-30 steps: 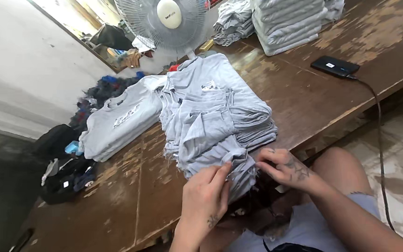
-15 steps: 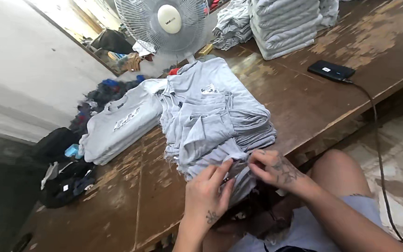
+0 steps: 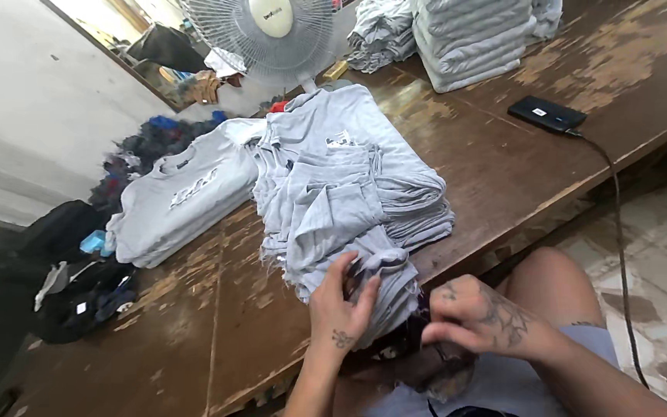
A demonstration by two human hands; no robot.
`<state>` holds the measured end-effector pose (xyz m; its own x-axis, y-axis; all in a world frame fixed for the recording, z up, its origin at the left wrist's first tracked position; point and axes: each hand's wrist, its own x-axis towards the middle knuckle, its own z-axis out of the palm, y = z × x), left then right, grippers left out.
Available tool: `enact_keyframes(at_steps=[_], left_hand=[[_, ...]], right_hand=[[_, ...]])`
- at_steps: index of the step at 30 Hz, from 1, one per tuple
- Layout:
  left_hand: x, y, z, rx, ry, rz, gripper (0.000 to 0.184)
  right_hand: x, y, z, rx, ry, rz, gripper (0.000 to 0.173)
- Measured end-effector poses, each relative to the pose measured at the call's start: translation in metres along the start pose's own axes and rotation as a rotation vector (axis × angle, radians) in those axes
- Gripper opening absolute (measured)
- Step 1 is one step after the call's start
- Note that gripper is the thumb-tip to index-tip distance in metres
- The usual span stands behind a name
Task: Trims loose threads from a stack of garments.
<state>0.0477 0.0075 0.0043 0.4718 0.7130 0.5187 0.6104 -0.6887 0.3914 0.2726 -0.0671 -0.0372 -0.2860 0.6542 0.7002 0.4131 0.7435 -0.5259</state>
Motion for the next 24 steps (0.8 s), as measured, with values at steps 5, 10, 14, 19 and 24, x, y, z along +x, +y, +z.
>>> enact_keyframes(at_steps=[5,10,14,19,24], left_hand=[[0.018,-0.015,-0.053,-0.083,-0.277,-0.268,0.019],[0.051,0.025,-0.079,-0.502,0.966,0.039,0.011],[0.057,0.013,-0.035,-0.322,0.423,-0.005,0.029],[0.034,-0.051,-0.011,-0.377,0.333,-0.468,0.032],[-0.008,-0.056,-0.003,-0.44,0.335,-0.328,0.028]], right_hand=[[0.027,-0.015,0.011,-0.04,-0.155,-0.201,0.021],[0.107,-0.001,0.039,-0.224,-0.37,-0.157,0.025],[0.192,0.046,0.048,-0.337,-0.608,0.275,0.047],[0.23,0.095,0.055,-0.106,-0.546,0.44,0.054],[0.239,0.103,0.038,-0.148,-0.675,0.347,0.037]])
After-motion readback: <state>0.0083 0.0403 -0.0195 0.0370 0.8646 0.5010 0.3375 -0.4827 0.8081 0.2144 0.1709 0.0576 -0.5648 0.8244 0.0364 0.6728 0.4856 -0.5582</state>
